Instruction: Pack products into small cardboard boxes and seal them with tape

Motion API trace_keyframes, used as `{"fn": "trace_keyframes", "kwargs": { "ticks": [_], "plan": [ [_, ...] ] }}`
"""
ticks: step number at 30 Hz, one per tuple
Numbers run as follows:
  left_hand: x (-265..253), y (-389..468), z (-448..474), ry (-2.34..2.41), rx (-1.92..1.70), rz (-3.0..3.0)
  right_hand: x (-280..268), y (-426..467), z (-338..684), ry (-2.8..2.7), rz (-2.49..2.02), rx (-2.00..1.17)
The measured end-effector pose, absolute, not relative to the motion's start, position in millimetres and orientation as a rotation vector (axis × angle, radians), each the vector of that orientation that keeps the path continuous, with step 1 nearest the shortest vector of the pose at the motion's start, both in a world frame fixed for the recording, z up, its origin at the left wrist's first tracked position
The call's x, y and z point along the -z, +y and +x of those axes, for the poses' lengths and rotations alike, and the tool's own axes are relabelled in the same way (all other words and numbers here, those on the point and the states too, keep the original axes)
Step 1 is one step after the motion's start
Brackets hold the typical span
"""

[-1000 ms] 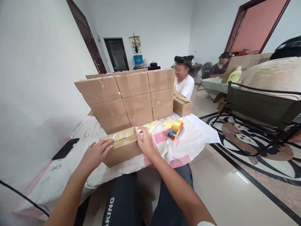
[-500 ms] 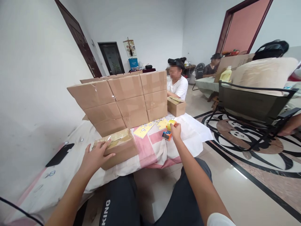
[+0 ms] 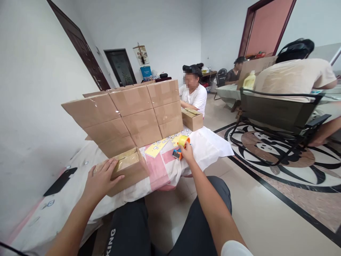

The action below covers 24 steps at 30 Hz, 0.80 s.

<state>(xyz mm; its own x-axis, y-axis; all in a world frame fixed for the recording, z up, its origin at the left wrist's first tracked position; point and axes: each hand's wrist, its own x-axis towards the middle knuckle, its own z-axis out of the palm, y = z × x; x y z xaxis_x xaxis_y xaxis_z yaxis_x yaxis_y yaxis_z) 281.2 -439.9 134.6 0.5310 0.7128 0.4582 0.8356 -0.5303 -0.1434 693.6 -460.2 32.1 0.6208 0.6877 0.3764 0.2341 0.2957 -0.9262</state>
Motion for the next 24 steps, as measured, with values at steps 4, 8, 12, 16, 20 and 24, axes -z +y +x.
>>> {"fn": "trace_keyframes", "kwargs": {
  "ticks": [4,8,12,16,20,24],
  "plan": [
    [-132.6,-461.7,310.0,-1.136,0.751,-2.460,-38.1,-465.1,659.6,-0.968,-1.170,-0.406],
    [-124.0,-485.8,366.0,-1.061,0.957,-2.769,-51.0,-480.6,625.1,-1.012,-1.103,-0.449],
    [-107.4,-484.3,426.3,-1.395,1.390,-3.235,-63.0,-497.2,601.0,-0.972,-0.967,-0.552],
    [-91.7,-469.7,461.4,-1.462,1.414,-3.455,-61.8,-504.1,602.6,-1.033,-0.967,-0.519],
    [-86.5,-470.0,477.6,-1.429,1.626,-3.465,-47.4,-500.3,626.4,-1.209,-1.103,-0.367],
    [-81.3,-485.7,482.4,-1.536,1.851,-3.407,-37.5,-493.1,641.2,-1.280,-1.197,-0.201]
  ]
}}
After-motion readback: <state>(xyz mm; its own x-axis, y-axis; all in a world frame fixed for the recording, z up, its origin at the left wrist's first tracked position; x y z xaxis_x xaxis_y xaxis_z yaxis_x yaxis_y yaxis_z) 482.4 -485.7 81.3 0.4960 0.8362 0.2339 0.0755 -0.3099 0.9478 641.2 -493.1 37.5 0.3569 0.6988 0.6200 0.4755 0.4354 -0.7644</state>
